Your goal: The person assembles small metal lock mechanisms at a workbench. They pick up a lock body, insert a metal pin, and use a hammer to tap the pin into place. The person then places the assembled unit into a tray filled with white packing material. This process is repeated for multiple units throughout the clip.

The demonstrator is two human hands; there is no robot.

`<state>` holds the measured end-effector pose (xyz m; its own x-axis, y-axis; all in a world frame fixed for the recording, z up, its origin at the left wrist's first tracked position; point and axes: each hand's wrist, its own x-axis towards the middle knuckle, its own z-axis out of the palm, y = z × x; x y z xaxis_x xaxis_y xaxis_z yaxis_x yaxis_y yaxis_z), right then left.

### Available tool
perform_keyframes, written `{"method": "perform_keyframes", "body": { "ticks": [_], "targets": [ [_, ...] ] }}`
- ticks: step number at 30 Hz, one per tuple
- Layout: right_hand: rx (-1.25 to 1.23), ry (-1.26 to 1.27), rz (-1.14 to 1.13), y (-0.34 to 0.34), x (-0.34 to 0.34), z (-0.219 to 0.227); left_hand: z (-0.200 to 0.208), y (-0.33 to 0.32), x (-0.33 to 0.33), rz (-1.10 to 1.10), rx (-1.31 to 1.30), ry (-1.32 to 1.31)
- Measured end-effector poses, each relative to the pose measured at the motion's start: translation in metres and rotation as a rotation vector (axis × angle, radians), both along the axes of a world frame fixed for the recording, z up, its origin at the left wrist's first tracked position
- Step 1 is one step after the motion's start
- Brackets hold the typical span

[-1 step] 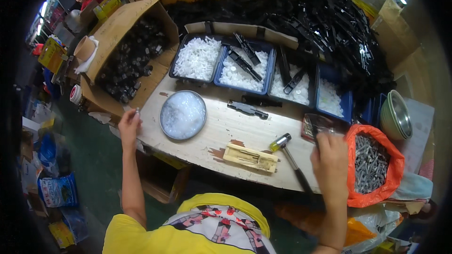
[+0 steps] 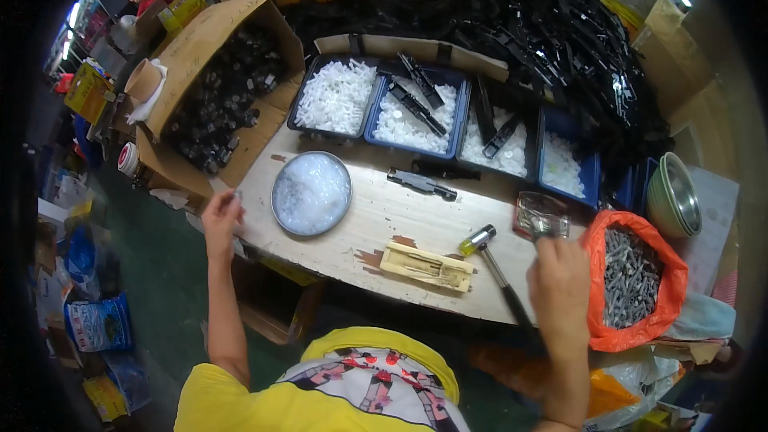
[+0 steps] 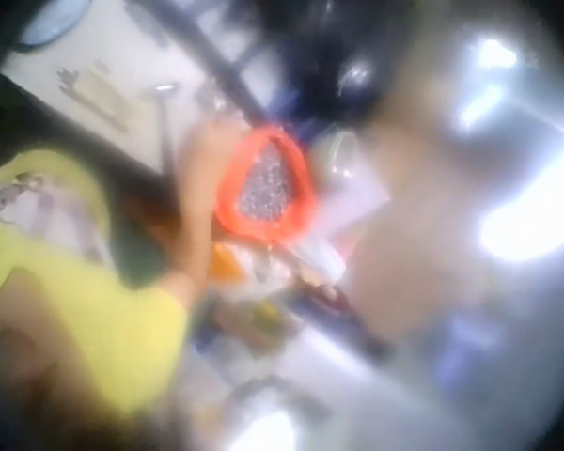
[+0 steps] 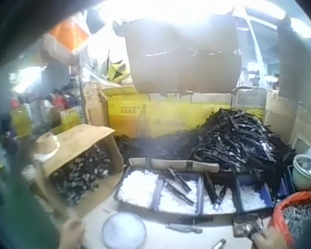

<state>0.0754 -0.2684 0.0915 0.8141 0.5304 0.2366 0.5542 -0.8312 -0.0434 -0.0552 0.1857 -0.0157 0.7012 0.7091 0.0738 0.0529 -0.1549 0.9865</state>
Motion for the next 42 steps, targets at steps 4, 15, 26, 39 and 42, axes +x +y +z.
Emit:
{"method": "perform_keyframes", "body": {
  "ticks": [4, 15, 26, 39, 42],
  "targets": [
    [-0.406, 0.164, 0.054, 0.013, -0.029, -0.017, 0.019, -0.076, -0.017, -0.493, 0.053, 0.196],
    [-0.080, 0.126, 0.439, 0.080, -0.030, -0.065, -0.018, -0.114, 0.024, -0.426, 0.359, 0.094],
    [0.106, 0.083, 0.365, 0.096, -0.055, -0.116, -0.005, -0.127, 0.030, -0.487, -0.024, -0.013],
    [0.770, 0.352, 0.228, 0.082, -0.043, -0.111, 0.018, -0.183, 0.065, -0.958, 0.487, 0.048],
    [0.753, 0.313, 0.237, 0.083, -0.043, -0.110, 0.013, -0.192, 0.071, -0.990, 0.628, 0.077]
  ]
}}
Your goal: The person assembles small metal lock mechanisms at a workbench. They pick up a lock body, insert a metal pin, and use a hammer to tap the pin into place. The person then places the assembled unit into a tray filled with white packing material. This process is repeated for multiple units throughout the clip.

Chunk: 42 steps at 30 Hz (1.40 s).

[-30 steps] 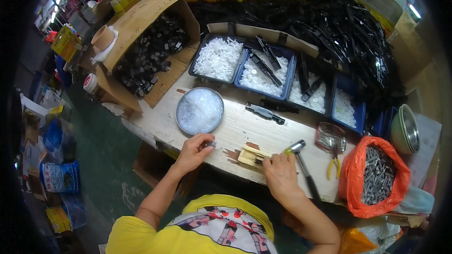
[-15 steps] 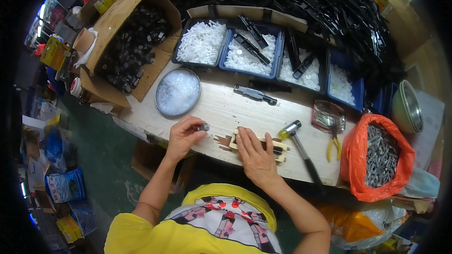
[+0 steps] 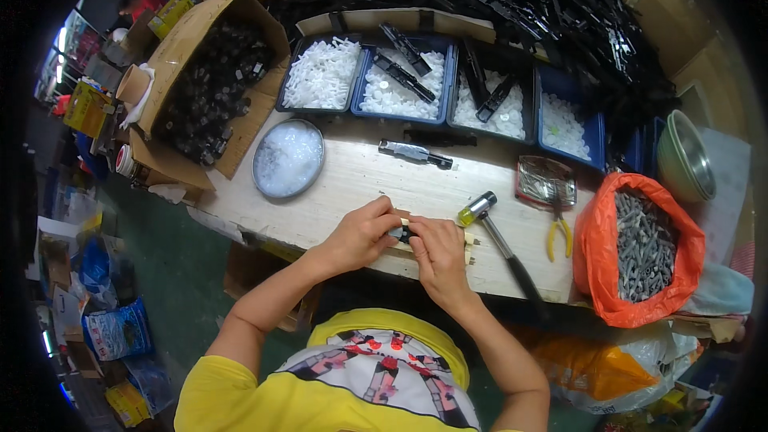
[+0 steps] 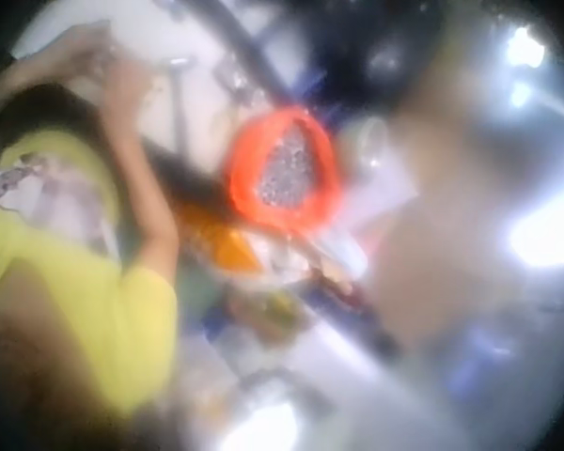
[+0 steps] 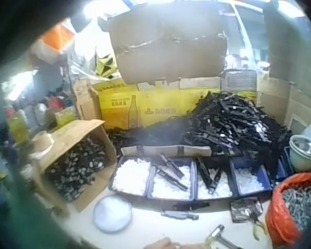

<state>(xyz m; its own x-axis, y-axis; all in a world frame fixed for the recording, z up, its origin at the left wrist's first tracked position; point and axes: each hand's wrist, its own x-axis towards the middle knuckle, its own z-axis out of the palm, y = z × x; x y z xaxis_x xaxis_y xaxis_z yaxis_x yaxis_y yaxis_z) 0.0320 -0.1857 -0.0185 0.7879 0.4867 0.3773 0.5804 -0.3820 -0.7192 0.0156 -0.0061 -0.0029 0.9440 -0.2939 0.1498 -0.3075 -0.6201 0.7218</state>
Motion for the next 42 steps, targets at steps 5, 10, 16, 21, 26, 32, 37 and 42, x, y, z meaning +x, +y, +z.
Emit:
{"method": "perform_keyframes", "body": {
  "ticks": [5, 10, 16, 21, 26, 32, 37, 42],
  "targets": [
    [-0.001, -0.018, 0.007, -0.001, 0.000, -0.003, -0.006, 0.003, 0.004, 0.030, -0.145, 0.100],
    [0.028, -0.012, -0.001, 0.001, -0.001, -0.002, -0.026, 0.015, -0.002, 0.208, -0.710, 0.430],
    [0.062, 0.045, -0.061, -0.004, 0.006, 0.003, -0.020, 0.010, 0.003, 0.190, -0.525, 0.344],
    [-0.205, -0.194, -0.323, -0.051, 0.057, 0.019, -0.011, 0.028, 0.044, 0.115, -0.140, 0.091],
    [-0.719, -0.192, -0.532, -0.099, 0.105, 0.011, 0.017, 0.038, 0.135, 0.463, 0.274, -0.225],
    [-0.808, -0.218, -0.500, -0.105, 0.132, -0.004, 0.010, 0.031, 0.188, 0.427, 0.497, -0.153],
    [-0.727, -0.198, -0.461, -0.107, 0.129, -0.001, 0.008, 0.042, 0.194, 0.378, 0.462, -0.134],
    [-0.581, -0.245, -0.448, -0.118, 0.127, -0.008, 0.028, 0.053, 0.185, 0.432, -0.064, 0.131]
  ]
}}
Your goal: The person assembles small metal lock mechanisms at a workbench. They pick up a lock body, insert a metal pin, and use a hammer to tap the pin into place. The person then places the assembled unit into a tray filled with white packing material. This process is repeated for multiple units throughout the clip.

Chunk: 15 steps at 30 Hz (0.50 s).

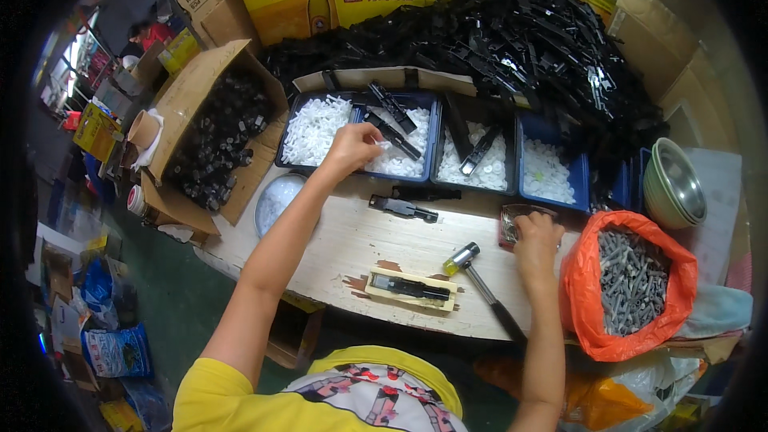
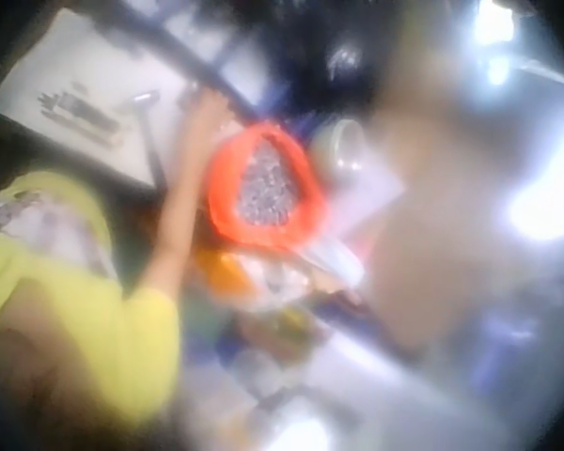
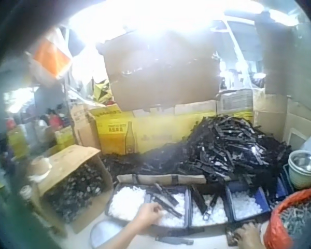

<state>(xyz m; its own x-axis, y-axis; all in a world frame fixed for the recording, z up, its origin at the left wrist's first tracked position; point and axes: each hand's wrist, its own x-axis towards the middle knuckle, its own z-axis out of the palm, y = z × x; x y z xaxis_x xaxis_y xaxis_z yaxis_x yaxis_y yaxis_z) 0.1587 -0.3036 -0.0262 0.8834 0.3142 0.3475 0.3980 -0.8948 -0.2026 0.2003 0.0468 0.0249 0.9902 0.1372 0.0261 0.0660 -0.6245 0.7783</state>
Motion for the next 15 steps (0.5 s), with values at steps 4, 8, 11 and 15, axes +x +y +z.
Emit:
{"method": "perform_keyframes", "body": {
  "ticks": [4, 8, 11, 15],
  "targets": [
    [-0.022, -0.031, 0.022, -0.004, -0.001, -0.006, -0.006, 0.012, -0.012, 0.009, -0.438, 0.016],
    [0.002, -0.085, 0.006, 0.000, -0.004, 0.001, -0.008, 0.017, -0.025, 0.030, -0.773, 0.000],
    [0.237, -0.009, 0.070, 0.007, -0.009, 0.013, -0.002, 0.009, -0.044, 0.029, -0.995, -0.021],
    [0.601, 0.254, 0.193, 0.040, -0.033, 0.044, 0.000, -0.026, -0.090, -0.111, -1.078, 0.017]
  ]
}}
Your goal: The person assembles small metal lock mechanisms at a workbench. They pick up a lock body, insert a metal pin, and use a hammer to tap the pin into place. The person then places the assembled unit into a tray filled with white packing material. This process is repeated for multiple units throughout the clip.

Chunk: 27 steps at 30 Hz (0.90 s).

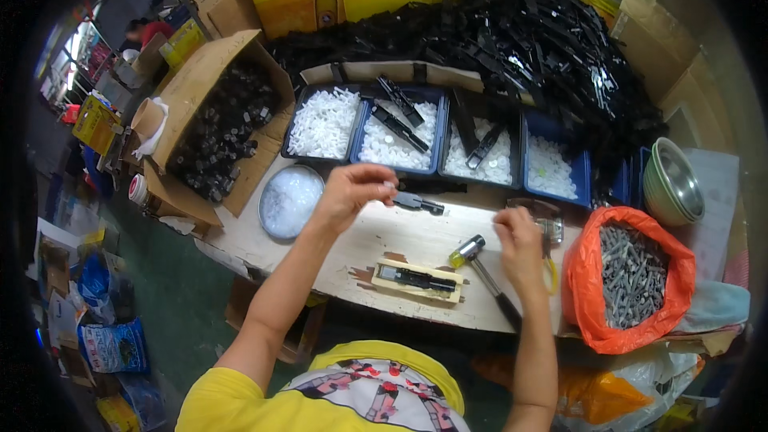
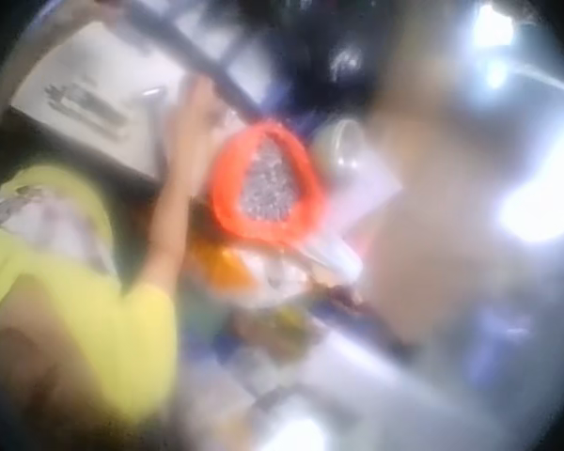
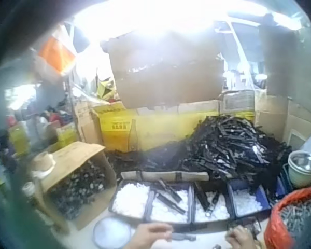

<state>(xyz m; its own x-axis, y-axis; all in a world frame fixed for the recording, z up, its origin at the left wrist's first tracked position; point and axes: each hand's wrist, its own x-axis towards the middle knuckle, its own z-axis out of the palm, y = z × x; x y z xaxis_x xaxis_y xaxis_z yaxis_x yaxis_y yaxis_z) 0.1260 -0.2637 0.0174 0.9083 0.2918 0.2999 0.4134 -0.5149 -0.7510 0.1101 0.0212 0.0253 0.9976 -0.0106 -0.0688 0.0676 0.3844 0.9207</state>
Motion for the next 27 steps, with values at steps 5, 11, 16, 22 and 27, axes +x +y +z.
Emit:
{"method": "perform_keyframes", "body": {
  "ticks": [5, 11, 16, 22, 27],
  "targets": [
    [0.174, 0.012, 0.222, 0.040, -0.024, 0.017, -0.021, -0.036, -0.056, -0.136, -0.159, 0.113],
    [0.329, 0.441, 0.294, 0.058, -0.046, 0.012, -0.020, -0.045, -0.081, -0.159, -0.091, 0.117],
    [0.244, 0.391, 0.344, 0.064, -0.047, 0.004, -0.020, -0.046, -0.083, -0.162, -0.055, 0.074],
    [0.103, 0.222, 0.367, 0.065, -0.045, 0.010, -0.021, -0.046, -0.084, -0.171, -0.010, 0.032],
    [-0.036, 0.078, 0.365, 0.069, -0.049, 0.018, -0.020, -0.046, -0.086, -0.147, 0.039, 0.018]
  ]
}}
